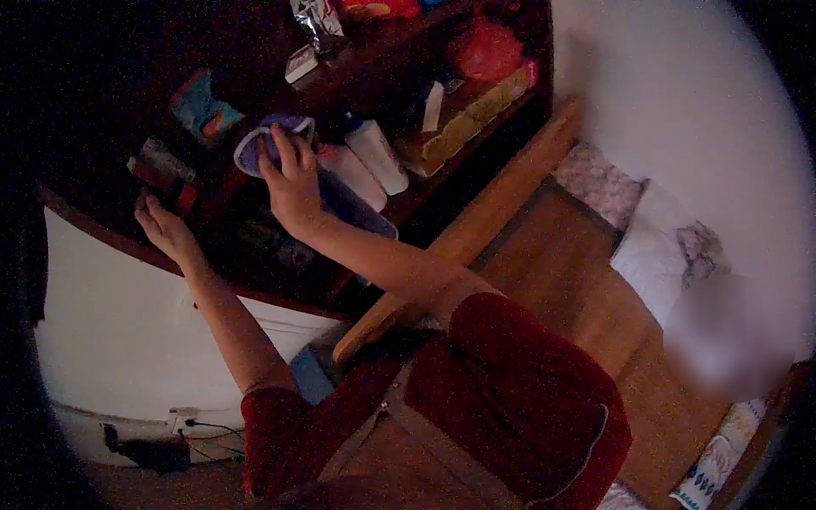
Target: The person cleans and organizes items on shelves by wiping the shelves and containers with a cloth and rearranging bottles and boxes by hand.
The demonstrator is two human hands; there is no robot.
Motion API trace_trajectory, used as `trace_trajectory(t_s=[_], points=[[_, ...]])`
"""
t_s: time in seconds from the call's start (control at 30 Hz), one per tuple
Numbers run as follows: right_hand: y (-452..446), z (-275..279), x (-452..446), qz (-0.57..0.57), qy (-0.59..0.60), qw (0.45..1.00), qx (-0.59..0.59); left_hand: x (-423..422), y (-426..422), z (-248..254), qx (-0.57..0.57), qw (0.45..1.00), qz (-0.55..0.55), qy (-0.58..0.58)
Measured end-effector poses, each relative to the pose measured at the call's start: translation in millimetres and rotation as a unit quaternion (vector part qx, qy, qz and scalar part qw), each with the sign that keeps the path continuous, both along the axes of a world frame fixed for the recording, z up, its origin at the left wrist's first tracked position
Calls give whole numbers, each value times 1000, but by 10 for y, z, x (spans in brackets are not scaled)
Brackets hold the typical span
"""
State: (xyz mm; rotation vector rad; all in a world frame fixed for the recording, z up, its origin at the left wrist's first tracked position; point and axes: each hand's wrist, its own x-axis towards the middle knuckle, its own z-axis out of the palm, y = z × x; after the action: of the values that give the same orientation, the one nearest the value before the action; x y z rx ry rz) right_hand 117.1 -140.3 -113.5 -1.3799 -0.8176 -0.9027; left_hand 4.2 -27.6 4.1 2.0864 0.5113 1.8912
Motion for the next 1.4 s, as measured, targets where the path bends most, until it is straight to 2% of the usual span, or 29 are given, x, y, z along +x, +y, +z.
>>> trace_trajectory(t_s=[0.03,0.1,0.13,0.17,0.23,0.27,0.37,0.43,0.47,0.5,0.57,0.6,0.63,0.67,0.7,0.73,0.8,0.83,0.9,0.97,1.03,1.13,1.27,1.4], points=[[-2,3,-40,5,3,1000,1,8,-38,20,-27,996,-60,-66],[-5,19,-145,15,-30,999,-14,20,-113,65,-58,992,-85,-80],[10,43,-217,2,-92,994,-51,19,-175,101,-90,985,-114,-96],[62,78,-330,12,-90,995,-50,9,-191,115,-89,986,-104,-93],[211,176,-619,78,-208,974,-44,-37,-189,137,-130,968,-196,-87],[289,226,-700,87,-204,974,-41,-79,-106,140,-130,970,-186,-83],[386,302,-786,86,-226,969,-48,-210,65,81,-60,975,-212,26],[345,314,-689,96,-273,955,-58,-196,86,77,-110,951,-289,9],[363,253,-580,137,-295,944,-60,-131,-194,104,-104,980,-170,20],[342,166,-501,128,-290,947,-56,-103,-333,66,-98,979,-177,27],[229,64,-149,97,-357,917,-149,77,-569,98,111,967,-141,183],[141,22,103,47,-352,923,-150,159,-702,143,193,937,-65,283],[45,-61,306,61,-337,932,-120,279,-752,171,218,932,-101,272],[-66,-114,512,82,-327,937,-89,397,-740,186,268,895,-86,346],[-212,-125,770,49,-334,937,-90,549,-742,217,315,853,-57,412],[-331,-160,1030,8,-276,960,-52,695,-746,226,329,853,-66,400],[-678,-55,1395,-95,-166,981,15,931,-781,254,387,779,-61,490],[-847,39,1540,-156,-114,980,40,1056,-770,245,393,780,-64,483],[-931,12,1890,-176,-126,976,26,1279,-712,188,437,725,-85,526],[-1022,-14,2141,-155,-206,966,-30,1354,-776,174,414,741,-99,519],[-1088,-45,2414,-156,-218,963,-30,1346,-830,178,366,752,-105,537],[-1306,-53,2813,-232,-153,961,-1,1384,-774,142,357,748,-102,550],[-1454,-139,3202,-232,-105,966,-54,1406,-792,141,357,739,-79,566],[-1523,-123,3759,-218,-44,975,13,1431,-763,131,359,738,-64,568]])
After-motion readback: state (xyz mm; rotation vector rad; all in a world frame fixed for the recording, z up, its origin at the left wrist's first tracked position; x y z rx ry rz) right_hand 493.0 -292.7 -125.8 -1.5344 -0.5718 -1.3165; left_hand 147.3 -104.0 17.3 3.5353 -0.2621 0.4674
